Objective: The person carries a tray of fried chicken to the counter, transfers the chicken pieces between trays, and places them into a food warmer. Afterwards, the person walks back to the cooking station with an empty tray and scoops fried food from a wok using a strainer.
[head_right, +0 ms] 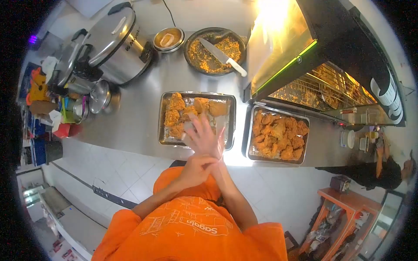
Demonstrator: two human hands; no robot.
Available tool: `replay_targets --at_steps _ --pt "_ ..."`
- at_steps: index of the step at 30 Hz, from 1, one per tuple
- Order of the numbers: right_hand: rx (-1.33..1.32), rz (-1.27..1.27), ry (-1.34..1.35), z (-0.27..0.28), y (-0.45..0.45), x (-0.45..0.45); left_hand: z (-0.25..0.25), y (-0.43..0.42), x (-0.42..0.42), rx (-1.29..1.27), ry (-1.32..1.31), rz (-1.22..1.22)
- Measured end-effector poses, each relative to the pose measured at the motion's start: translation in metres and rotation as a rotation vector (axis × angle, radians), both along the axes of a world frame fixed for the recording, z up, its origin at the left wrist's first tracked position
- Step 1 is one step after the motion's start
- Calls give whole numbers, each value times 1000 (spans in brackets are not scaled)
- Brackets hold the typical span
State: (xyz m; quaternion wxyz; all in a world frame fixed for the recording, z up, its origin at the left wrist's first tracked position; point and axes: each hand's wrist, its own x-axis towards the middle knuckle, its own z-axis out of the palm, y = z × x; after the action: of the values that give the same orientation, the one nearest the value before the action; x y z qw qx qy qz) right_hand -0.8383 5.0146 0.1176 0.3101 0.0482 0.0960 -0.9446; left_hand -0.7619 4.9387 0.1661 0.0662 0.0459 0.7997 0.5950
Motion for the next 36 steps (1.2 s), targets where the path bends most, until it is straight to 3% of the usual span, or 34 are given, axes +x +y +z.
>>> replay_targets --at_steps 3,5,7,8,10,11,13,14,16,18,20,22,24,26,28,29,32,34,35,36 --pt "250 -41 -42 -21 -5 -25 -5 -7 9 125 -138 -5" --pt "1785 -145 925 -49 2 -65 -35 -30 13 101 -193 17" --pt "2405 -28 1270 -71 16 -98 -43 -57 15 -8 -208 123" --pt "2453 -41 1211 -93 22 -107 -40 -73 15 -81 -159 185" --pt "2463 -162 1585 -126 29 -116 -59 -107 27 -202 -107 264" --pt "2493 -167 1557 -117 31 -120 -71 -126 34 -217 -126 268" --pt "2290 268 1423 -91 35 -121 -80 -152 49 -230 -146 261" --pt "2303 265 1405 -92 40 -118 -77 -161 54 -267 -201 276" --pt "2241 14 1282 -98 46 -106 -77 -178 65 -312 -256 282" --pt "2155 -47 1214 -96 58 -93 -83 -191 74 -366 -267 344" --pt "2096 -392 916 -79 68 -66 -89 -200 81 -349 -292 359" --pt "1881 -635 841 -80 98 -45 -91 -203 85 -328 -316 383" --pt "2168 -946 737 -71 126 -10 -92 -202 88 -352 -339 407" --pt "2259 -1119 785 -94 168 15 -95 -197 88 -327 -318 408" --pt "2572 -810 875 -92 196 42 -104 -194 88 -304 -304 408" --pt "2563 -800 885 -94 205 52 -110 -194 85 -320 -282 354" --pt "2448 -515 939 -102 191 66 -119 -194 81 -348 -218 293" --pt "2413 -717 1006 -77 158 48 -109 -190 69 -299 -259 325" --pt "2203 -755 1042 -75 132 38 -104 -184 62 -231 -286 319" --pt "2143 -472 1018 -66 101 31 -97 -180 54 -235 -287 317"
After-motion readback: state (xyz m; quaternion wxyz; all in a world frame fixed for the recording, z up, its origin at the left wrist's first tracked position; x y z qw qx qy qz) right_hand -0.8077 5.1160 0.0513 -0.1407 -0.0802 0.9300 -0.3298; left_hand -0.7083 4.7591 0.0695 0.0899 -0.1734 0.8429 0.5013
